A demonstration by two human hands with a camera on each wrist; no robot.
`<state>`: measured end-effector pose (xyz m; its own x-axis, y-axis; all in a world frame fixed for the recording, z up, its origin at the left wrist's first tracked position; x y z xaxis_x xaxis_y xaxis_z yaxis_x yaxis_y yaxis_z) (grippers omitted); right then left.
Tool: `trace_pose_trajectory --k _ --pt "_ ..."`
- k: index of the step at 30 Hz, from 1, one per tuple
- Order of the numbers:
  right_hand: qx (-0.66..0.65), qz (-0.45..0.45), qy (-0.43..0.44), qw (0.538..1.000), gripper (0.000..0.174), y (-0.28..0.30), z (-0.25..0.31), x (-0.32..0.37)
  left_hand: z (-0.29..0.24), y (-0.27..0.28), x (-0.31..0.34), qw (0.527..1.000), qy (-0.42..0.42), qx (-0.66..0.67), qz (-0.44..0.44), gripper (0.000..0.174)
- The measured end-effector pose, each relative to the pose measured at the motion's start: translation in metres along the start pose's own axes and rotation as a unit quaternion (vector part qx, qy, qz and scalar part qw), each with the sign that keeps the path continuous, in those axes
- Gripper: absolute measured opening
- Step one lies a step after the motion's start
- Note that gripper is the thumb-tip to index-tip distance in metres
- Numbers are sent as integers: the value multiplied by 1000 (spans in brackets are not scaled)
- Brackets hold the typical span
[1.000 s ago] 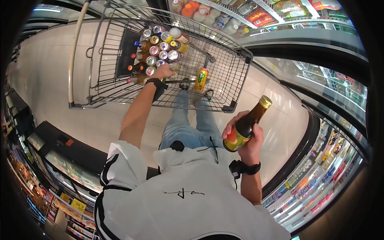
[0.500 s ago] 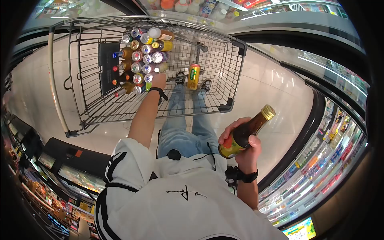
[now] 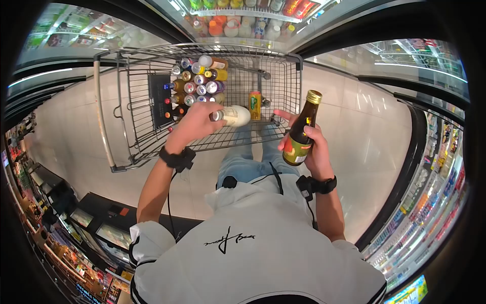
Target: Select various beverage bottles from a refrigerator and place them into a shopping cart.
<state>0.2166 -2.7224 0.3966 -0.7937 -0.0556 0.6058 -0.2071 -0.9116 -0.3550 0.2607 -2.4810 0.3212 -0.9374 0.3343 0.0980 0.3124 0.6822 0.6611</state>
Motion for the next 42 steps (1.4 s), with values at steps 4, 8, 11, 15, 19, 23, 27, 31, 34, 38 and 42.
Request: trace_pose_trajectory --k 4,8,11,15,19,23,27,31,34,38,42 --pt "-42 86 -42 995 42 -4 0 8 -90 99 10 994 24 106 -31 29" --pt "-72 168 -68 981 45 -31 12 35 -141 156 18 961 21 263 -79 32" --pt "-107 209 -107 966 47 -39 15 61 -166 172 13 924 4 361 -125 38" --pt "-84 257 -62 961 56 -47 32 91 -198 179 11 871 -43 465 -152 42" --pt "-138 279 -71 948 55 -52 45 118 -213 182 7 839 -104 491 -211 50" --pt "-139 297 -47 944 55 -54 51 128 -234 182 7 803 -193 552 -116 43" --pt "-114 258 -25 959 56 -57 60 137 -242 181 5 759 -224 607 -73 51" --pt "-102 283 -15 954 60 -63 58 139 -253 180 5 694 -227 679 -73 55" --pt "-52 300 -10 953 61 -72 59 146 -273 189 10 726 -218 640 -126 51" --pt "-41 299 -30 953 64 -73 52 153 -275 189 13 731 -209 636 -132 51" --pt "-69 342 -28 937 63 -71 47 156 -273 183 12 689 -253 676 -70 54"
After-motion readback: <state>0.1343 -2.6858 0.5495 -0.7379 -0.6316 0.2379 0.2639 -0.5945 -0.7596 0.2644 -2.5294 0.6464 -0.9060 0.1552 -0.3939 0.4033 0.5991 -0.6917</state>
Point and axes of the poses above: each hand's wrist, its own x-axis away from the middle knuckle, its own y-axis out of the back of the hand, z = x × y, the point moved 8 cm from there along -x, towards the middle knuckle, and after that the axes turned 13 degrees about -z, right-handed, at the moved point
